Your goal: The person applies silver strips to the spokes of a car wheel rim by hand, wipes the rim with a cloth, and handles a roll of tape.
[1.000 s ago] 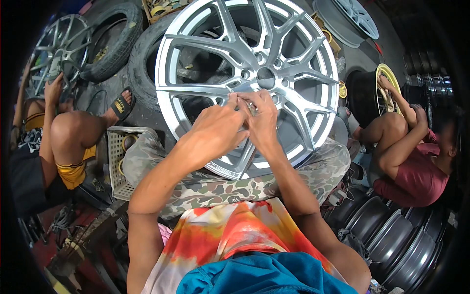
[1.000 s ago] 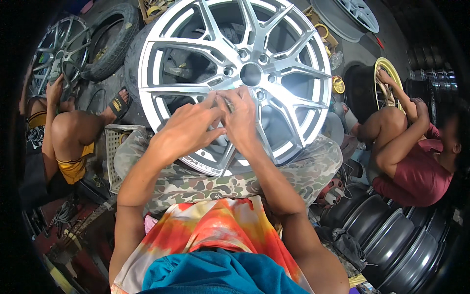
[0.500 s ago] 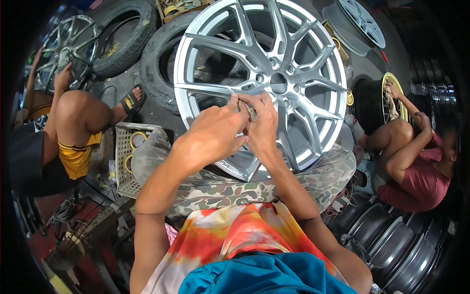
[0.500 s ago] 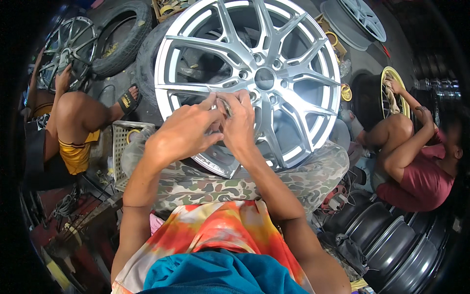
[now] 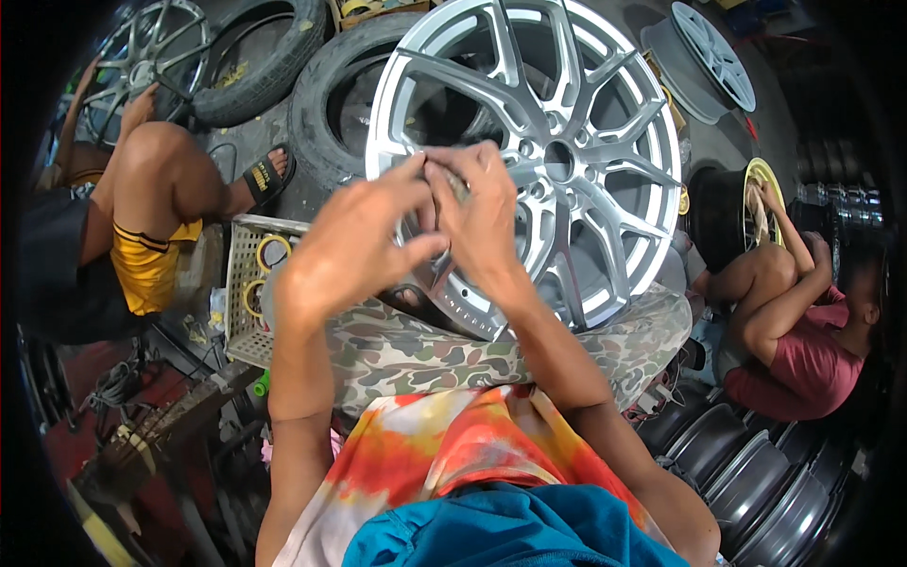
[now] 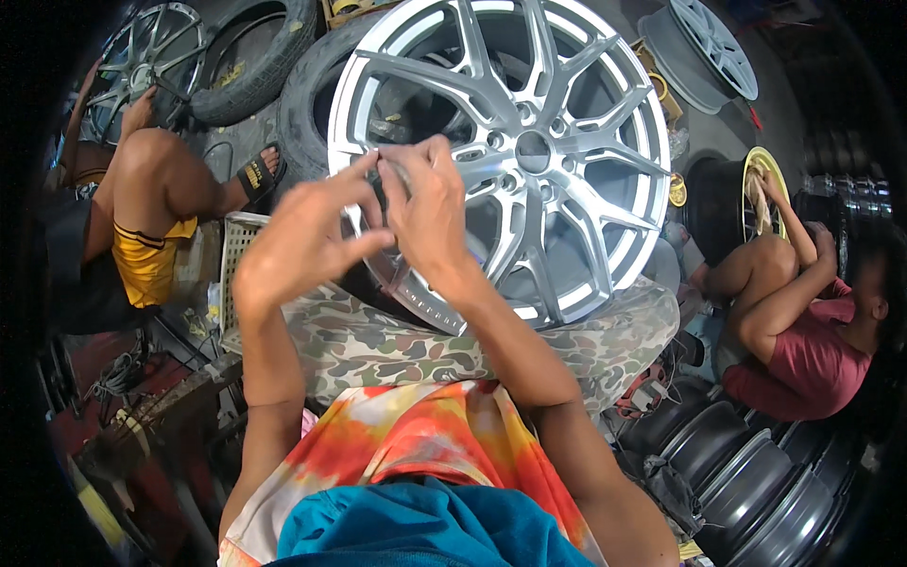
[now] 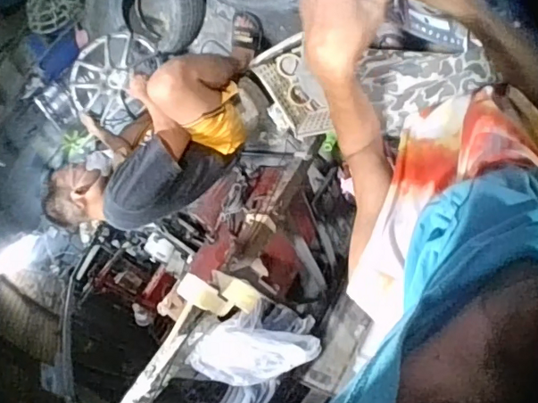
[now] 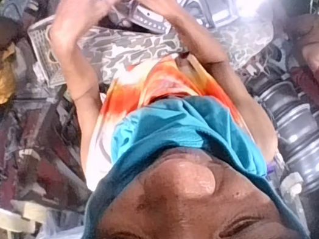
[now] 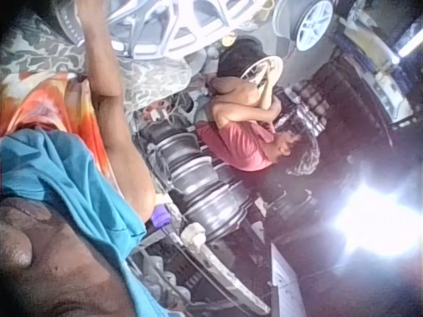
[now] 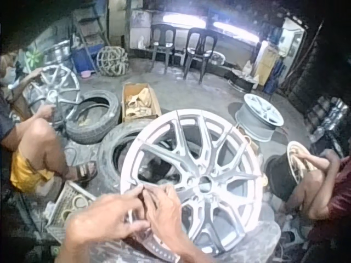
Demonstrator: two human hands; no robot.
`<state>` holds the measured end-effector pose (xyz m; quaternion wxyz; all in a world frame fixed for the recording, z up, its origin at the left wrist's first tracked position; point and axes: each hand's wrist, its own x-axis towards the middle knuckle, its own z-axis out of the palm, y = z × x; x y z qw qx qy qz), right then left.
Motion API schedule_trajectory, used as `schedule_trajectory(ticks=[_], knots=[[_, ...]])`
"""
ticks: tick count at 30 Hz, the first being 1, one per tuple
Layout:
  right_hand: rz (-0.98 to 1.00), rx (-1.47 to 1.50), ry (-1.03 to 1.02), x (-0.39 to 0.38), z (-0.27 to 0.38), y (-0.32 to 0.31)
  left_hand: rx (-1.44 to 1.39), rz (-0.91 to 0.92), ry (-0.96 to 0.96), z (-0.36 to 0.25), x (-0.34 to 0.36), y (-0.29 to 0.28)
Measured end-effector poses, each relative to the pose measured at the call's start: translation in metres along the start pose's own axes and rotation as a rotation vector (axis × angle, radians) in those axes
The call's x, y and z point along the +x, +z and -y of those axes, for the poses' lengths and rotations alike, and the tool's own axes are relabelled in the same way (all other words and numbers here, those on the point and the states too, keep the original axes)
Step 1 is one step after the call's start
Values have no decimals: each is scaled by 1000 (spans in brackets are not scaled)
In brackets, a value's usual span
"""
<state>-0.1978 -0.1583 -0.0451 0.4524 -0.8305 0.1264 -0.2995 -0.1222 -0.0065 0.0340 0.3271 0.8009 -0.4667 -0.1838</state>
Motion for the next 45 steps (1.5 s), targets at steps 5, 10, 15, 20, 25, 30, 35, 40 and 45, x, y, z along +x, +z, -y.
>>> schedule_trajectory(ticks=[5,10,15,20,25,30,35,40,45], knots=[[51,283,154,36,7,-45,-420,-371,-174,5,30,-21],[235,245,-2,53,26,-98,-812,-174,-38,2,63,-24],[300,-17,113,38,-17,-139,-704,-454,31,28,76,-26],[252,-173,200,-12,-63,-130,-773,-808,-139,66,79,-13],[224,-189,87,-19,-74,-108,-763,-868,-162,73,82,-7],[198,-285,5,-22,-80,-99,-719,-807,-113,72,82,-3],[281,-224,58,-37,-56,-94,-716,-831,-148,72,81,-4],[443,-299,2,-49,-38,-91,-704,-835,-136,76,81,-7],[416,-21,90,-17,-38,-104,-658,-887,-172,76,71,-14]])
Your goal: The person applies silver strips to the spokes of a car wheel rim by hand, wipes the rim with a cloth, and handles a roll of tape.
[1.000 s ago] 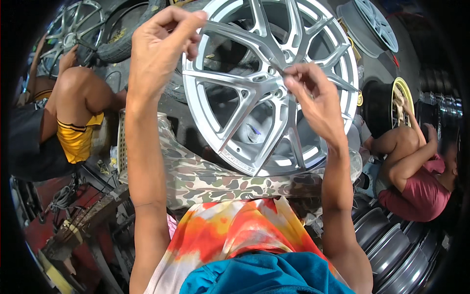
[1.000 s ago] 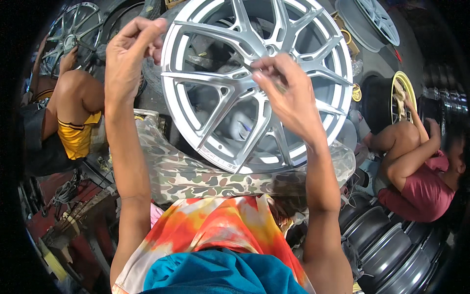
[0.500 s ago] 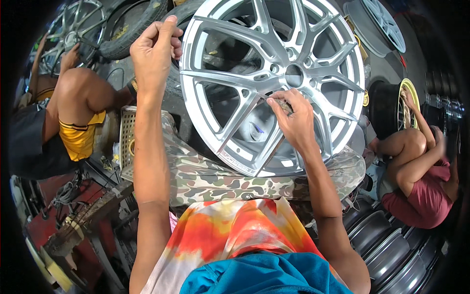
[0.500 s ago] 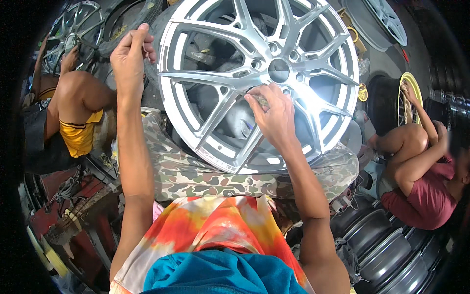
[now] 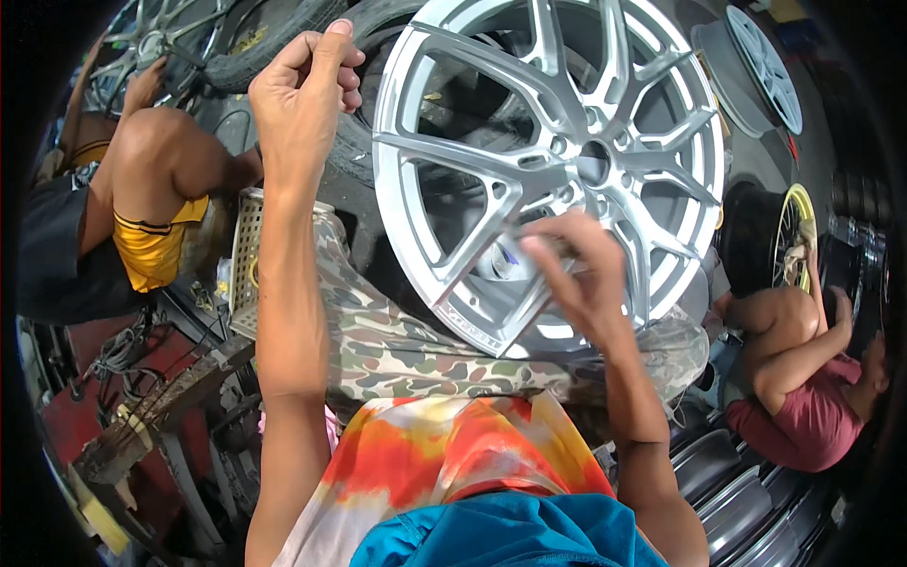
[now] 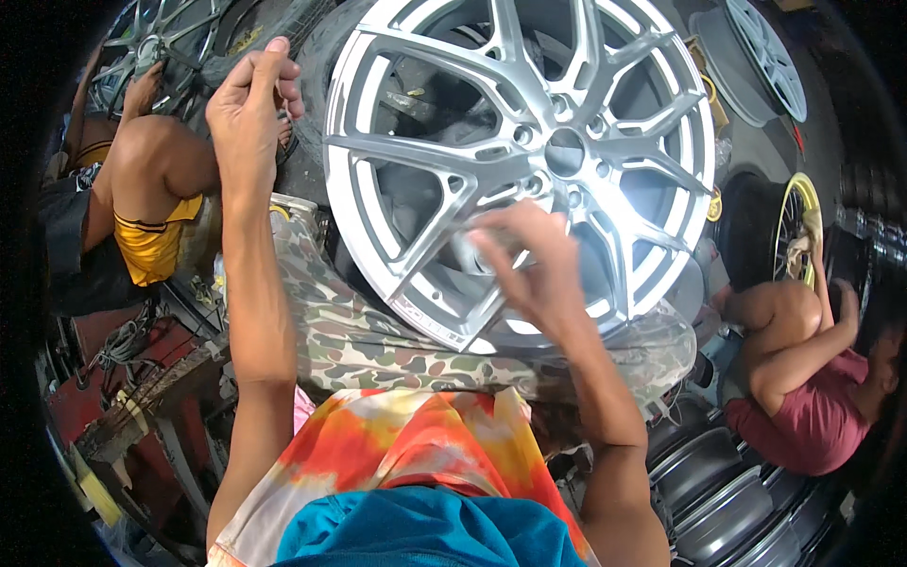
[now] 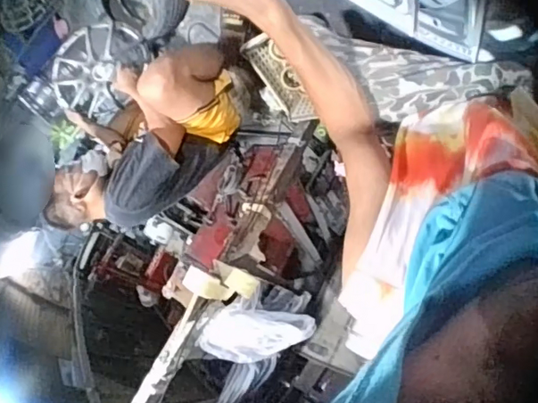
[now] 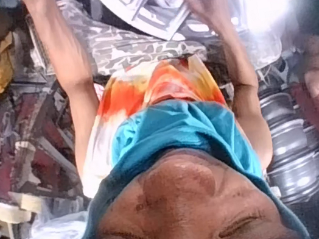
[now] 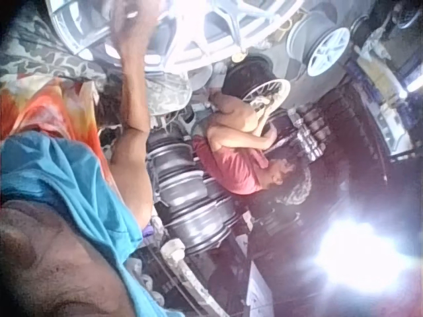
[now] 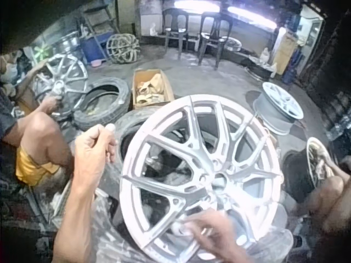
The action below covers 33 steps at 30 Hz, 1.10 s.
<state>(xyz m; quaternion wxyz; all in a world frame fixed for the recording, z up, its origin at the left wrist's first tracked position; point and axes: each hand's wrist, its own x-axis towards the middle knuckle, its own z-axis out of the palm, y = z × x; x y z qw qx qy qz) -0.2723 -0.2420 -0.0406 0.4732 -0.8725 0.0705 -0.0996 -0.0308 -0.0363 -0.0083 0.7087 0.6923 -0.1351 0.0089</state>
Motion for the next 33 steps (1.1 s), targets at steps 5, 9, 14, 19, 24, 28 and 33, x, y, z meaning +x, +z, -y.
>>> schedule_trajectory(ticks=[5,9,14,19,24,28,33], knots=[[-479,-37,229,30,-54,-70,39,-79,20,-10,4,7],[-573,-53,295,21,-58,-101,37,-140,3,-7,15,6],[-587,-100,398,-15,-70,-124,27,-137,-36,-2,26,12],[-512,-325,403,-41,-78,-153,-11,-57,101,-5,7,20],[-491,-571,409,-79,-57,-168,55,38,103,-36,-18,-27],[-649,-254,533,-159,-61,-187,-46,103,119,-22,-12,-67],[-755,-371,615,-251,-112,-186,96,-132,185,-47,-67,-43]])
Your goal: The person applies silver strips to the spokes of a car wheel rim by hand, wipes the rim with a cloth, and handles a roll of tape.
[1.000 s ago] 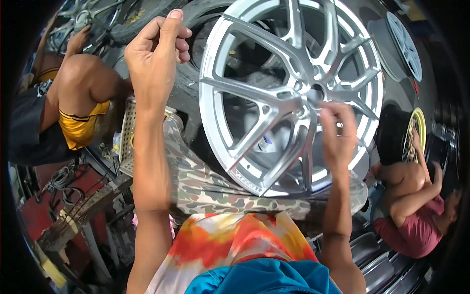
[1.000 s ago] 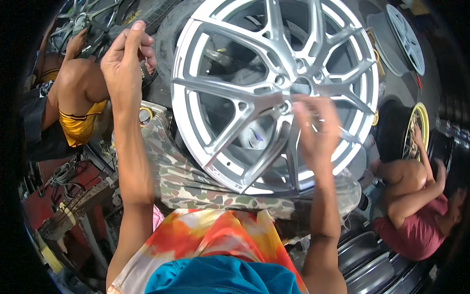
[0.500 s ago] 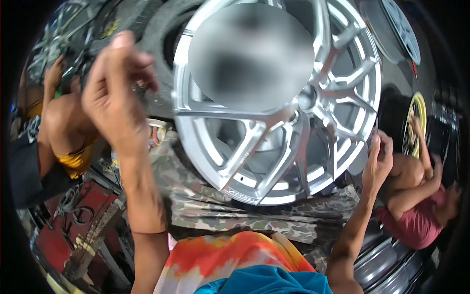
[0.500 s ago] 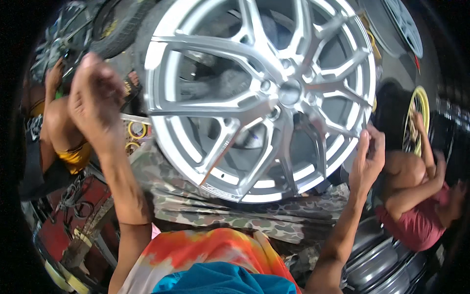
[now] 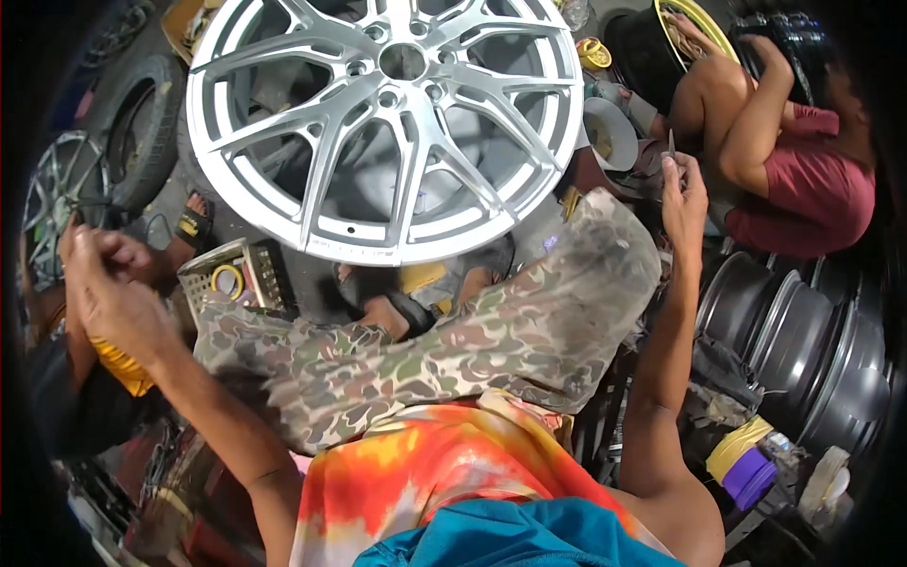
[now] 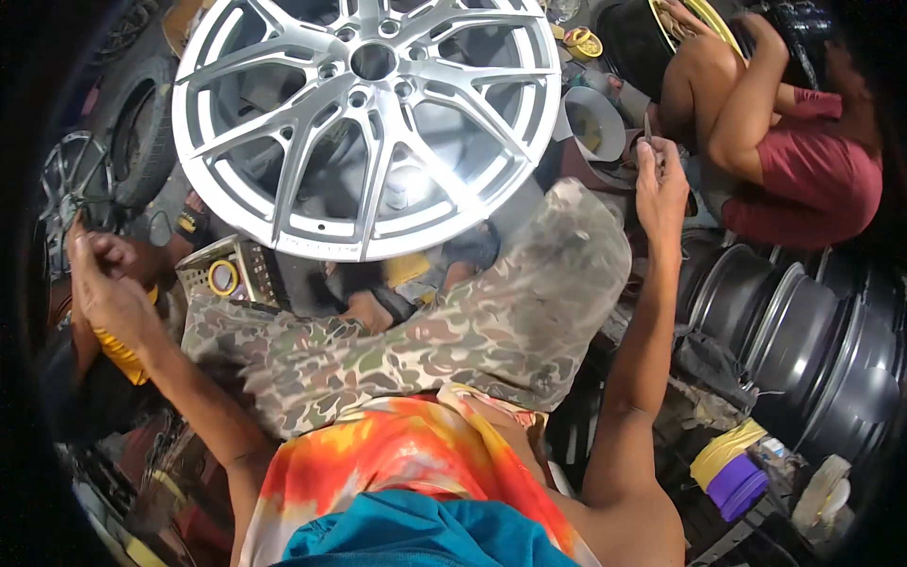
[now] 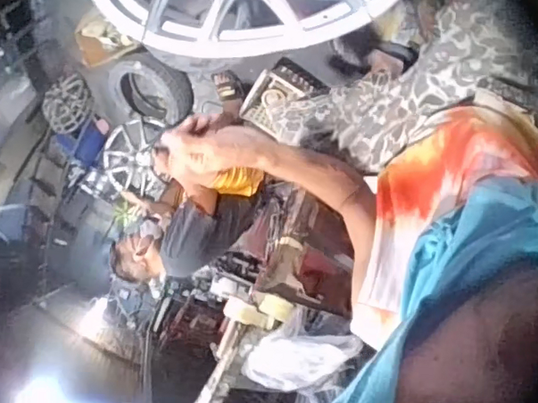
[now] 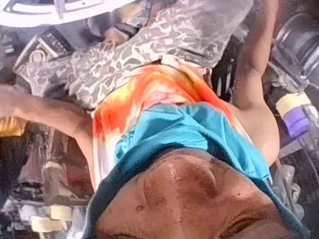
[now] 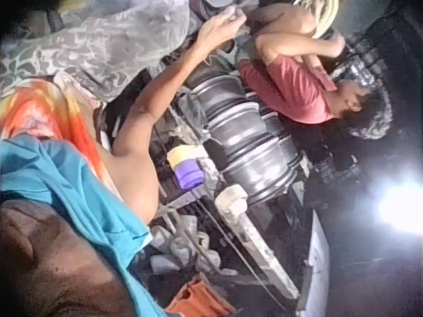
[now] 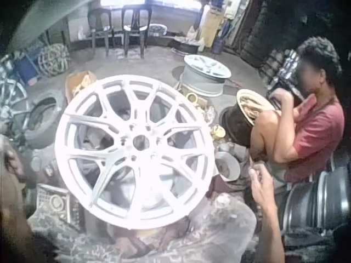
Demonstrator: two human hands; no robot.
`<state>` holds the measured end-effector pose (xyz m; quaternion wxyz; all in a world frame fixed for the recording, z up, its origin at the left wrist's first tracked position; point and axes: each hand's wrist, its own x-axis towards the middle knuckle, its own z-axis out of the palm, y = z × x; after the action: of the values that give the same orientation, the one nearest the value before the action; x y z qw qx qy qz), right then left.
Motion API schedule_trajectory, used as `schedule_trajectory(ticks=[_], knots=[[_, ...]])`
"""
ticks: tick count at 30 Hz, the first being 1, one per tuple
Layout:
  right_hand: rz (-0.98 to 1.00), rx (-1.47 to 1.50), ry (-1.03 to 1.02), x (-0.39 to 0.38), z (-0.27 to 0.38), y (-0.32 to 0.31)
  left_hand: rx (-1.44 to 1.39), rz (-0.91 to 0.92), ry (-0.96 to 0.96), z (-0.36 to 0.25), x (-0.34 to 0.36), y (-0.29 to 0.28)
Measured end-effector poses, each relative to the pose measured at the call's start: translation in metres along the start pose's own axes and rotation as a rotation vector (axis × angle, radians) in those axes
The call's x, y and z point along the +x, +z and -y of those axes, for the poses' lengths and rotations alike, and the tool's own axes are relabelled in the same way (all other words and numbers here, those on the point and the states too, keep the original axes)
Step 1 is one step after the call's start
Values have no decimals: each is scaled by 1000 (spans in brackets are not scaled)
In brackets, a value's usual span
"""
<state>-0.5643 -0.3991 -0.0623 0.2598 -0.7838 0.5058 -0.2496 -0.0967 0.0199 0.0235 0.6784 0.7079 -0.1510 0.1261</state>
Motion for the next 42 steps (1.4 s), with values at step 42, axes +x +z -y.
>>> schedule_trajectory(ticks=[42], knots=[[27,-275,645,-126,-213,31,501,193,-184,-52,-135,-149]])
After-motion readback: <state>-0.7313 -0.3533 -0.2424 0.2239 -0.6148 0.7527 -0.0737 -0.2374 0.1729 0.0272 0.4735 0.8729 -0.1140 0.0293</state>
